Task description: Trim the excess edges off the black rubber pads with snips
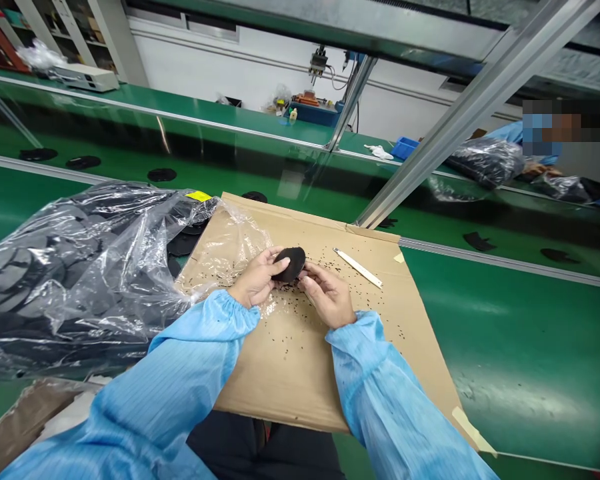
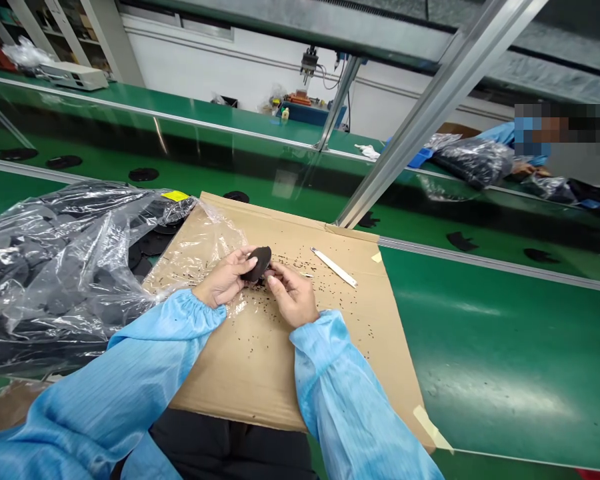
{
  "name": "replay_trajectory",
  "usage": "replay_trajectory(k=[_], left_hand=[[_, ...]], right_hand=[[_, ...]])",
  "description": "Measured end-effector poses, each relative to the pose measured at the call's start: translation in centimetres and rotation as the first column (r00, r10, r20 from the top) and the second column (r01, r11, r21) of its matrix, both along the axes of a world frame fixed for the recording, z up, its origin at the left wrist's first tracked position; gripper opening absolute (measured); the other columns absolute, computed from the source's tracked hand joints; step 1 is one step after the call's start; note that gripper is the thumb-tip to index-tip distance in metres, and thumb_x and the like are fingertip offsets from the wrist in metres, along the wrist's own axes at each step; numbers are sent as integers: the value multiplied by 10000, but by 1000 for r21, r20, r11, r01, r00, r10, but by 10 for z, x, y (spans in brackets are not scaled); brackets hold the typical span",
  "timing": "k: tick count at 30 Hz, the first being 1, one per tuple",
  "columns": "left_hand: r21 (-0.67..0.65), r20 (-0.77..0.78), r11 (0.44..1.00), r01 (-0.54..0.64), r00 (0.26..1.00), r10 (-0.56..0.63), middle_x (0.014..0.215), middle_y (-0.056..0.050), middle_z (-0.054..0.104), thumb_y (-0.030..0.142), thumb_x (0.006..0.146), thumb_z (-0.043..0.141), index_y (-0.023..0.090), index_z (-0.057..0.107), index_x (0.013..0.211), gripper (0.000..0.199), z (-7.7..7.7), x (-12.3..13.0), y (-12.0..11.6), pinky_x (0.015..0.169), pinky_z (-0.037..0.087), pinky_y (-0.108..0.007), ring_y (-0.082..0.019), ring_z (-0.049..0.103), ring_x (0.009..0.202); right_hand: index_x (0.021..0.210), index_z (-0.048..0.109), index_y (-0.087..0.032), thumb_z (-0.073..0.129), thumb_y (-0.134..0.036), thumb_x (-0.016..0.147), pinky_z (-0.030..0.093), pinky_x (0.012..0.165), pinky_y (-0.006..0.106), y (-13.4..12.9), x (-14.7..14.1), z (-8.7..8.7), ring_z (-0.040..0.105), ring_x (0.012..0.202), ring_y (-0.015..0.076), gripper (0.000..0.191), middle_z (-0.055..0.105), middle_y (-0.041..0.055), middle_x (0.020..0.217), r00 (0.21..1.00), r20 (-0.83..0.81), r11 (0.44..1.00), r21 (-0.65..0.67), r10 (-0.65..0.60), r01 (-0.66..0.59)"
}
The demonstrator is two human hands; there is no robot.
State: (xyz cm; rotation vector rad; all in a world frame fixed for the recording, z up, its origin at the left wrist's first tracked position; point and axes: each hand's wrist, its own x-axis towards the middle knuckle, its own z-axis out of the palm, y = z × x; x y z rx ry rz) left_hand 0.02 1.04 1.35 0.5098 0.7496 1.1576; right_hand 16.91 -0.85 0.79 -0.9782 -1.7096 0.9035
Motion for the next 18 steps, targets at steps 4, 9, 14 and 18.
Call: replay_trajectory(k=[4,9,14,18], left_hand=[[-17,-51,993,113,992,-114,950,-58,642,274,697,796,179,633,1052,402,2,-1,-4,566,525,-242,-143,618,734],[37,-41,966,255,966,-253,948,-64,628,347,728,780,193,650,1084,409,4,-3,-8,622,543,-233,-145,630,797],[50,-42,967,251,968,-249,982,-43,604,325,684,817,218,655,1100,460,6,-4,-11,602,528,-215,-129,613,804],[81,-68,967,241,969,-236,966,-36,607,313,662,832,220,640,1135,519,5,-2,-13,537,482,-194,-119,602,752]], right_hand=[[1102,697,-216,529,-322,941,564,747,335,-1,-2,0,666,773,182,256,713,60,895,974,159,955,274,-164,116],[1043,723,-221,539,-255,943,576,725,284,-1,-3,5,685,763,164,213,731,45,885,951,199,888,442,-236,128],[1049,715,-221,536,-208,939,577,723,271,-5,-4,11,692,772,161,211,736,38,883,930,229,830,544,-286,122],[1039,707,-217,531,-195,936,573,721,265,-6,-6,10,692,776,158,205,737,32,878,928,233,813,572,-290,111]])
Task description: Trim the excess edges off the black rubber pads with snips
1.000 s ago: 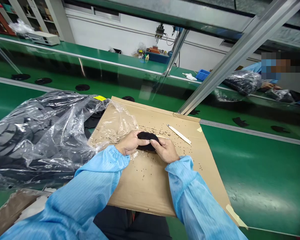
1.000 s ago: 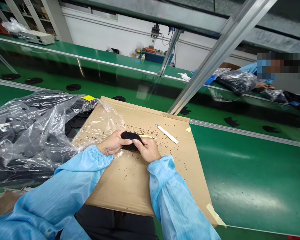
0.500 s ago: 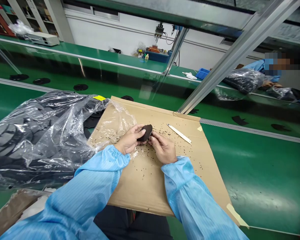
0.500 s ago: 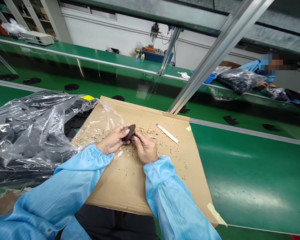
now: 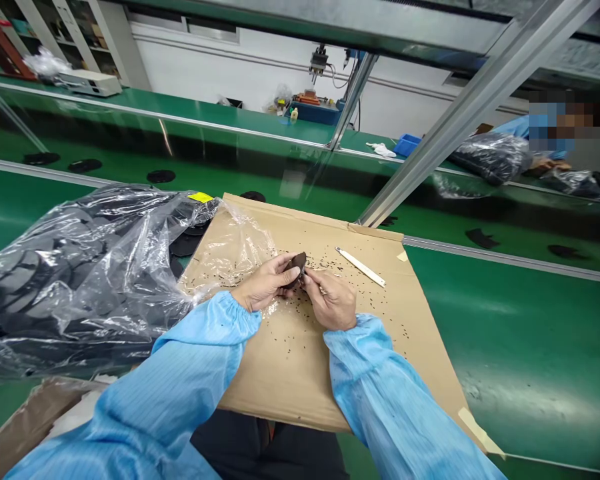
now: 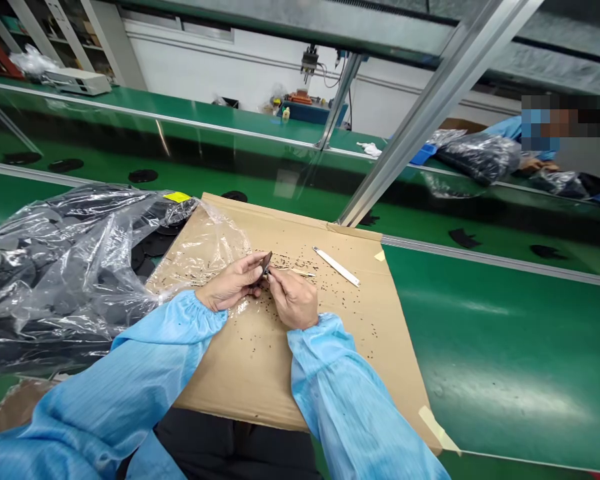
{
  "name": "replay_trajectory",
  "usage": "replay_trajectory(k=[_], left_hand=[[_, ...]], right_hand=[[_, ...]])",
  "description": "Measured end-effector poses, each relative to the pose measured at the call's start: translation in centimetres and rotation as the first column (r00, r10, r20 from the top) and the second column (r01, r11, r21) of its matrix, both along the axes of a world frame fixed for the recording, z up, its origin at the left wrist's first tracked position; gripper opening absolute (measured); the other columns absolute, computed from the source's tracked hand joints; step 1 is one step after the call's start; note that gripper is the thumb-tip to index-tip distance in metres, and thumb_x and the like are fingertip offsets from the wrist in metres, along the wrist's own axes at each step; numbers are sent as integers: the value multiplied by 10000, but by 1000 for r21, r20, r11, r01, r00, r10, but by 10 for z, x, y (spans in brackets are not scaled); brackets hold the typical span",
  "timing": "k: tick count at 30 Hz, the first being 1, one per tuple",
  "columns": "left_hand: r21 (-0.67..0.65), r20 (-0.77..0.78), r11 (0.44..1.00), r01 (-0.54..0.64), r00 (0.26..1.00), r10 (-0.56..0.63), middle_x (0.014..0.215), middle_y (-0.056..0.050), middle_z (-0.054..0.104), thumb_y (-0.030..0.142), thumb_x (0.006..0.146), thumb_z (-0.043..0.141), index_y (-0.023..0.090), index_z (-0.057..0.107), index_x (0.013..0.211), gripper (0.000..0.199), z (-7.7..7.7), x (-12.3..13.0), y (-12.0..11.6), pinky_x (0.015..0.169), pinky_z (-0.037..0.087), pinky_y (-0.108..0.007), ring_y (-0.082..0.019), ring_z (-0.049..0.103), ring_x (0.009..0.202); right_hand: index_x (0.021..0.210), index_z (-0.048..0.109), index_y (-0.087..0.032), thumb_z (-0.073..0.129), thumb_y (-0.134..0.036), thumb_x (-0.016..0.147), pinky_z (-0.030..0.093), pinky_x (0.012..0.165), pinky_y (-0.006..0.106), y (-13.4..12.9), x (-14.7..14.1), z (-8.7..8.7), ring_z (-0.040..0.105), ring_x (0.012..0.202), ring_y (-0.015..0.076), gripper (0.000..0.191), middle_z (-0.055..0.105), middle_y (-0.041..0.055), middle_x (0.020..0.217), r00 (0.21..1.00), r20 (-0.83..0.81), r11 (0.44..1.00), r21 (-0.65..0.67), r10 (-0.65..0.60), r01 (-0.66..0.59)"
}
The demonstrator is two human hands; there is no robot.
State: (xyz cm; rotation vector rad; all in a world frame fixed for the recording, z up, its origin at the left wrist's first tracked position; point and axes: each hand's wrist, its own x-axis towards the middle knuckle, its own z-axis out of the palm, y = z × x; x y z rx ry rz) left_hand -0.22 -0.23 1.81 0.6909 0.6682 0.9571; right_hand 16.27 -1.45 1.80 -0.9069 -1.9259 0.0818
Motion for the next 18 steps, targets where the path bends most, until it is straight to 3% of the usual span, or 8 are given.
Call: replay_trajectory(k=[2,5,9,13,15,18], left_hand=[[-10,-6,999,-39,999,39,942,-34,618,298,654,836,202,634,1126,522,-2,2,1,517,464,-192,-114,599,720],[-40,26,969,-246,969,247,1008,-50,653,209,631,839,167,633,1059,477,-3,6,6,601,496,-202,-120,622,779],[-122,76,886,-447,886,458,1061,-75,677,122,656,790,137,631,1038,415,-2,6,14,783,533,-280,-162,642,903],[-221,27,844,-489,862,506,960,-75,694,110,728,715,124,642,995,277,0,1,18,632,516,-234,-142,645,771],[-237,12,842,-484,866,500,920,-67,694,103,749,687,125,647,985,241,0,0,19,547,479,-207,-132,635,717],[-236,27,853,-465,874,485,929,-63,695,90,734,689,129,656,998,268,0,-1,18,539,471,-198,-127,636,721]], right_hand=[[1022,707,-227,518,-229,944,571,708,278,1,-1,-2,683,755,159,204,730,26,849,1000,-19,999,-53,-13,12],[1076,680,-225,492,-306,952,561,743,323,7,3,-5,662,793,181,239,708,44,890,994,-34,981,-168,-104,97],[1195,610,-157,538,-433,893,488,934,436,13,17,-6,577,1045,272,415,621,129,1090,955,187,933,-238,-230,271],[1172,627,-163,580,-495,851,451,953,484,14,26,-9,534,1077,321,464,582,146,1139,834,524,874,-310,-171,374],[1189,617,-168,600,-503,841,451,940,492,14,27,-13,532,1064,328,484,582,149,1146,798,587,875,-305,-138,376],[1237,587,-159,589,-481,860,435,945,523,16,26,-18,516,1082,345,496,580,161,1181,786,607,889,-289,-117,356]])
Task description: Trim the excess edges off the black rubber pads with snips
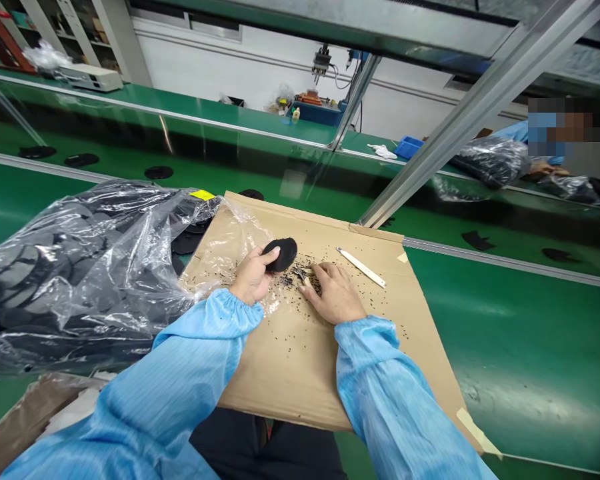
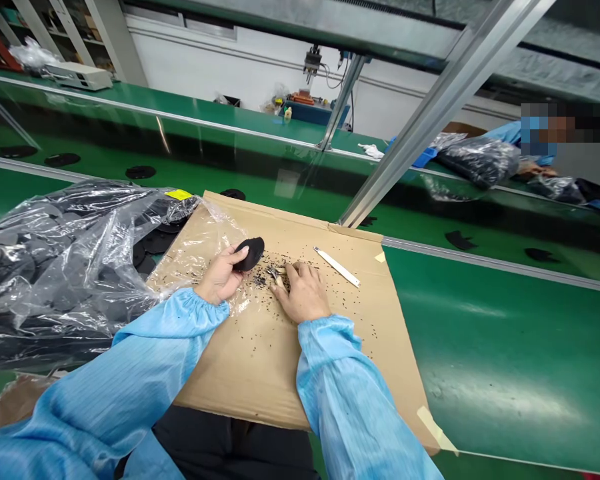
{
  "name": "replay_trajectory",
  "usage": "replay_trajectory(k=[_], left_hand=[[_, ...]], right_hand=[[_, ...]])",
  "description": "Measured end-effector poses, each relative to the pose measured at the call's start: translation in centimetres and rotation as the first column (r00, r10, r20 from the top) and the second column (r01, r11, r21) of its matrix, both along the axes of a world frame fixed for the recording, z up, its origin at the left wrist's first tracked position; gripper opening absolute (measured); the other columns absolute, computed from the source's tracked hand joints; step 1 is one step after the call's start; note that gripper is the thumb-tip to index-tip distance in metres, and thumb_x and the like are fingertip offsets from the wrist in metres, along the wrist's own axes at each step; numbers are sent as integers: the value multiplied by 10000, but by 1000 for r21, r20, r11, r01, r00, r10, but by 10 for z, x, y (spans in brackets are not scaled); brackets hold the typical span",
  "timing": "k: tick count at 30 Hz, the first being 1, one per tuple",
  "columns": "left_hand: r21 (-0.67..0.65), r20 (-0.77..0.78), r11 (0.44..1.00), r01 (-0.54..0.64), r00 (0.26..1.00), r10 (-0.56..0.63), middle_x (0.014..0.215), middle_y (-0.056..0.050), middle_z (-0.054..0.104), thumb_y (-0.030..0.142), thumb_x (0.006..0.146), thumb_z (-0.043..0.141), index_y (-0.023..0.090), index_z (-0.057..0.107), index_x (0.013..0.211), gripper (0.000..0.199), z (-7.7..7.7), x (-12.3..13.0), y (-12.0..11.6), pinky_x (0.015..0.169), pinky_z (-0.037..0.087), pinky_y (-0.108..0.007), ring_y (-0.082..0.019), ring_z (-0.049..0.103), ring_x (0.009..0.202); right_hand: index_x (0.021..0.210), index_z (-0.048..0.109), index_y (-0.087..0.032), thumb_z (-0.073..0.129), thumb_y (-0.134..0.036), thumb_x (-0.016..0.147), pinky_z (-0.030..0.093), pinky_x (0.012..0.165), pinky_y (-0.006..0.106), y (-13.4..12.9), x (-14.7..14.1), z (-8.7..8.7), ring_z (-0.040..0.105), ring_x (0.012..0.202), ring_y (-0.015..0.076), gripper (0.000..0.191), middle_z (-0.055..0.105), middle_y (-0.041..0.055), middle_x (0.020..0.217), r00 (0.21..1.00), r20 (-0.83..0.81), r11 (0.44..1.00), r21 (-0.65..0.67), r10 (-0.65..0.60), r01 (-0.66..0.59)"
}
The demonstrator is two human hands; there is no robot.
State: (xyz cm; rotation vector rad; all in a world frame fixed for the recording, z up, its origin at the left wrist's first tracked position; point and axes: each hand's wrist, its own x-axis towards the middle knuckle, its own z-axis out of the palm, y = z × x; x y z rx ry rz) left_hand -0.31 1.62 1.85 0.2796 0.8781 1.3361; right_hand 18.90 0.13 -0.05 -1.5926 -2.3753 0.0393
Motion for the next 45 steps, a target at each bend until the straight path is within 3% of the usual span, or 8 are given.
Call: replay_trajectory(k=[5,11,19,27,32,36,41,45], left_hand=[[7,45,1000,30,999,-31,922,-67,694,74,720,683,126,665,975,261,-1,-1,0,559,478,-195,-125,632,728],[3,75,1000,26,997,-26,826,-58,678,59,765,631,113,667,937,184,-1,-3,2,442,401,-163,-98,590,622],[18,113,999,28,993,-30,772,-46,661,51,771,623,105,658,923,165,0,-4,2,426,394,-153,-83,571,582],[19,102,1000,2,995,-4,853,-58,675,68,752,647,121,648,1020,273,-3,-4,2,489,432,-177,-108,598,668],[15,79,1000,-18,997,17,861,-57,670,72,763,649,129,639,981,226,-5,-3,3,516,439,-181,-112,600,689],[30,85,999,-23,996,20,878,-59,672,43,756,644,116,627,990,246,-3,-2,3,510,443,-174,-105,606,682],[106,79,994,-40,996,32,1036,-75,684,34,698,719,134,607,1046,378,-1,-1,0,752,544,-241,-153,660,900],[150,89,988,31,995,-45,1077,-98,693,101,679,777,130,618,1076,428,-2,-1,0,886,539,-316,-196,656,1002]], right_hand=[[1231,591,-161,460,-447,943,436,954,515,4,0,-1,517,1076,328,427,593,156,1148,994,-106,997,75,36,-28],[1286,569,-160,399,-408,975,508,881,402,-3,-7,18,557,1019,255,432,545,150,1120,937,-312,974,208,154,-91],[1223,626,-163,464,-385,955,525,834,392,-5,-10,21,578,950,244,384,581,140,1054,941,-275,950,290,199,-116],[1204,653,-202,465,-417,963,545,797,365,-3,-6,18,605,874,223,374,603,113,1000,942,-252,949,279,222,-149],[1176,672,-212,440,-424,976,554,761,332,-4,-6,18,628,849,206,373,631,102,1002,947,-245,955,259,209,-144],[1143,689,-206,479,-402,963,554,764,327,-5,-10,17,637,852,199,339,649,94,982,910,-364,962,250,196,-107],[1126,692,-215,509,-398,941,542,821,365,-4,-12,14,626,891,213,318,660,84,973,804,-589,974,217,78,65],[1124,680,-193,488,-412,939,522,877,416,-2,-10,11,613,962,243,344,655,103,1014,774,-633,972,194,20,134]])
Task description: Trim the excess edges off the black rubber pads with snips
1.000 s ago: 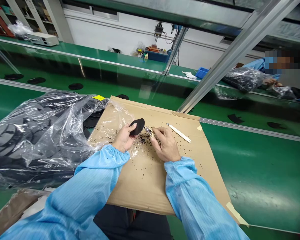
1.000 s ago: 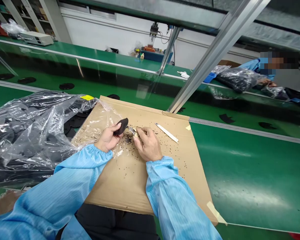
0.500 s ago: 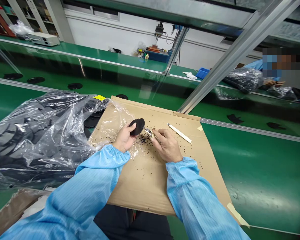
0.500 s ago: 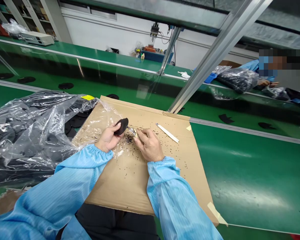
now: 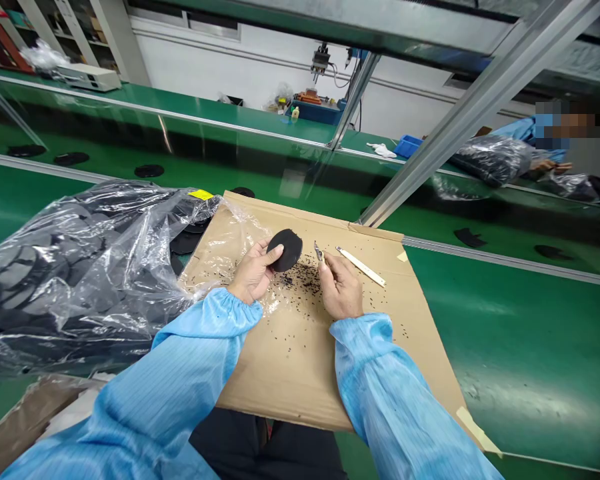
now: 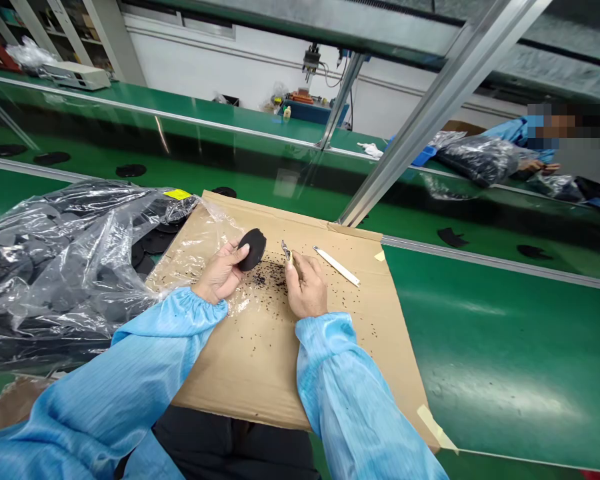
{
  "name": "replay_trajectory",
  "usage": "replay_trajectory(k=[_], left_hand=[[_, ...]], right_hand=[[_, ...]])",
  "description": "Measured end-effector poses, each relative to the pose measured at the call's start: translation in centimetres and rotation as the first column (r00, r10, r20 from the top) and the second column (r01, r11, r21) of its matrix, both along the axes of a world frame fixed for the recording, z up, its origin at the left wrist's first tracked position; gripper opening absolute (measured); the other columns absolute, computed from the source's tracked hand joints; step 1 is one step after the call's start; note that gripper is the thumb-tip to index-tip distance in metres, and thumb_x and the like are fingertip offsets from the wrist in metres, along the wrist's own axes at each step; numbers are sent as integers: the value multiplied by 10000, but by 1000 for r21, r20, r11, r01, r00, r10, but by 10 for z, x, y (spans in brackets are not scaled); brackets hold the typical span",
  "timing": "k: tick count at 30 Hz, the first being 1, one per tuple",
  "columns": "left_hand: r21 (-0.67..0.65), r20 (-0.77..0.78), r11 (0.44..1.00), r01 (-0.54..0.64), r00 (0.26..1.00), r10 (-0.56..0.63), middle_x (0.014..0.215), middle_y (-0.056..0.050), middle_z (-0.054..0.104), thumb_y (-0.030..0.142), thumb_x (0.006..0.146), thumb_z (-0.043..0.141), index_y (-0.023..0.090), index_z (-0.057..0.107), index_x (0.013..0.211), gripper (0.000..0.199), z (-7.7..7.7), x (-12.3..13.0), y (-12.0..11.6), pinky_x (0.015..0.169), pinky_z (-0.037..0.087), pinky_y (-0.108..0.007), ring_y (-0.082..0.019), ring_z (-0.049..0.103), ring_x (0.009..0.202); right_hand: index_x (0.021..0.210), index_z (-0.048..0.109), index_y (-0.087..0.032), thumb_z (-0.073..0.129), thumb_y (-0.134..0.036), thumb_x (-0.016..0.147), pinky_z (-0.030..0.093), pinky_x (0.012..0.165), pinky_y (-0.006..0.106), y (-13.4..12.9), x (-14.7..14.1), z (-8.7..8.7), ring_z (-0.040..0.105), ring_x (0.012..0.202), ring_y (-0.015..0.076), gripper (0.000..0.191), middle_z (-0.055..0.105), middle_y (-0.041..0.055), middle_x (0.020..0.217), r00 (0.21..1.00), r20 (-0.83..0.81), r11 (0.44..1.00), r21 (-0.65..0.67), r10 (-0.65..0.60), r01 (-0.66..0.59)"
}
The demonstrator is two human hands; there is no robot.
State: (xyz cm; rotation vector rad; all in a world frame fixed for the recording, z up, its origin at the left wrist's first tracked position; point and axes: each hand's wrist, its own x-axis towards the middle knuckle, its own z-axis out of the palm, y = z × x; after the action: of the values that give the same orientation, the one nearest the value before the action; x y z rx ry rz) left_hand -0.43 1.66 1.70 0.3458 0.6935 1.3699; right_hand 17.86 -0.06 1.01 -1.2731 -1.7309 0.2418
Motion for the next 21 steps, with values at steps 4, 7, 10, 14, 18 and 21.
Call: replay_trajectory(k=[4,7,10,14,18,21], left_hand=[[-18,38,1000,-25,999,26,1034,-98,707,109,724,747,120,633,1066,361,-2,0,2,912,528,-315,-196,655,1017],[-46,42,999,-11,999,13,966,-71,708,109,772,705,143,624,1063,304,-1,0,2,842,548,-304,-170,670,914],[-91,34,994,62,998,-59,884,-58,691,161,822,667,156,606,1042,229,1,-2,0,726,562,-306,-169,667,806],[-121,40,992,34,999,-30,794,-20,656,170,853,627,189,574,1039,194,3,-4,-1,551,512,-230,-137,642,662],[-142,59,988,53,997,-45,678,-2,592,193,853,629,148,577,915,93,5,-4,0,415,386,-166,-94,572,522],[-177,67,980,96,994,-85,651,1,574,188,836,638,148,572,877,87,8,-5,-1,375,320,-162,-83,523,461]], right_hand=[[1209,623,-163,424,-391,961,478,961,452,0,0,-2,572,1075,265,392,609,142,1123,999,33,1000,-3,24,-24],[1246,593,-145,379,-367,979,459,995,458,-2,-1,-1,553,1117,266,408,592,152,1167,997,52,998,-7,58,-58],[1260,585,-152,361,-353,988,455,1007,455,-4,-3,1,550,1131,265,405,593,145,1189,993,76,995,7,95,-95],[1257,589,-163,365,-338,988,481,983,432,-7,-5,6,572,1103,258,391,608,139,1174,978,130,985,42,161,-167],[1219,603,-146,392,-291,982,509,954,377,-11,-9,10,594,1071,230,349,628,142,1135,950,195,965,54,242,-257],[1194,614,-149,407,-290,978,527,934,357,-13,-11,12,605,1062,220,330,642,134,1119,932,237,955,40,276,-293]])
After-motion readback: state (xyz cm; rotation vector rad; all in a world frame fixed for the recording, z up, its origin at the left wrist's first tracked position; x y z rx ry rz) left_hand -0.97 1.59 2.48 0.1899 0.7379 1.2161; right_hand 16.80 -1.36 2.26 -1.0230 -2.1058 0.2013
